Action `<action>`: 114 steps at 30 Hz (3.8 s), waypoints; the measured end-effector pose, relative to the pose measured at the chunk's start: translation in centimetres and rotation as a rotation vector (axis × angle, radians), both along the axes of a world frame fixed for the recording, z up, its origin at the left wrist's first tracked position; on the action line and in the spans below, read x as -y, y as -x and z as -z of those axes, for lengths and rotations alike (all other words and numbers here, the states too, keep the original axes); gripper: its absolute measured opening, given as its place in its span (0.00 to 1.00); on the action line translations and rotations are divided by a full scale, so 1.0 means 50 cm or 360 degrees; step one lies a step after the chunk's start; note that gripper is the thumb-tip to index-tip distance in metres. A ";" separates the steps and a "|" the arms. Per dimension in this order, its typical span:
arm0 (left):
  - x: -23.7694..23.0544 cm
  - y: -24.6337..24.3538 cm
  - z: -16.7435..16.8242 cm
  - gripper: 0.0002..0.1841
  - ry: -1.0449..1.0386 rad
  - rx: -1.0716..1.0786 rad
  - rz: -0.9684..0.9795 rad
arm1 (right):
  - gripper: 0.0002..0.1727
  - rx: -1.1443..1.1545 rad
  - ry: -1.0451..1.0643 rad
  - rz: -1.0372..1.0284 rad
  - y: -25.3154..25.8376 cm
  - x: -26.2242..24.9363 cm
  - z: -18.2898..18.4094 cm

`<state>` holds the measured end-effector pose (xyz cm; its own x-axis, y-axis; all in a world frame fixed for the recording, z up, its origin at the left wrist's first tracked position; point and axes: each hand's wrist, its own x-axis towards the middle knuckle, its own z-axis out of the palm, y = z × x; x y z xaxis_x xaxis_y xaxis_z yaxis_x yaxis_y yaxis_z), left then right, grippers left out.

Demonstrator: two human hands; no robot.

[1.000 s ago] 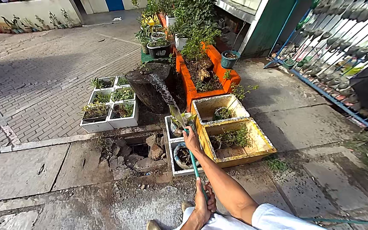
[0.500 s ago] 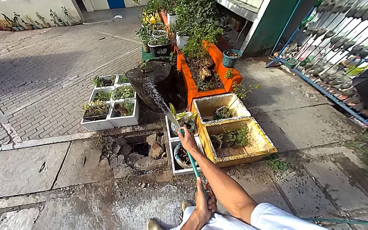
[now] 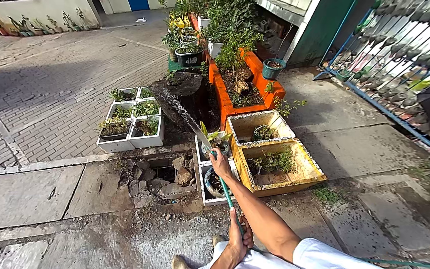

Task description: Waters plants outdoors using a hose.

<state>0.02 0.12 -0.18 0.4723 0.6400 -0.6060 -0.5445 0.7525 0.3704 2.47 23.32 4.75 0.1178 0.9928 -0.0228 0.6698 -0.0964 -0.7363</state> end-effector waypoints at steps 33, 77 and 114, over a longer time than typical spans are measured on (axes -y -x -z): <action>-0.001 -0.006 0.001 0.41 -0.0007 -0.0023 0.0044 | 0.22 -0.0006 0.0022 0.0089 -0.029 -0.002 0.004; -0.006 -0.006 -0.007 0.40 -0.0022 -0.0043 0.0060 | 0.21 -0.0010 0.0014 0.0127 -0.040 -0.004 0.002; -0.004 -0.006 -0.001 0.39 -0.0036 -0.0018 0.0065 | 0.22 0.0003 0.0011 0.0176 -0.054 -0.003 0.001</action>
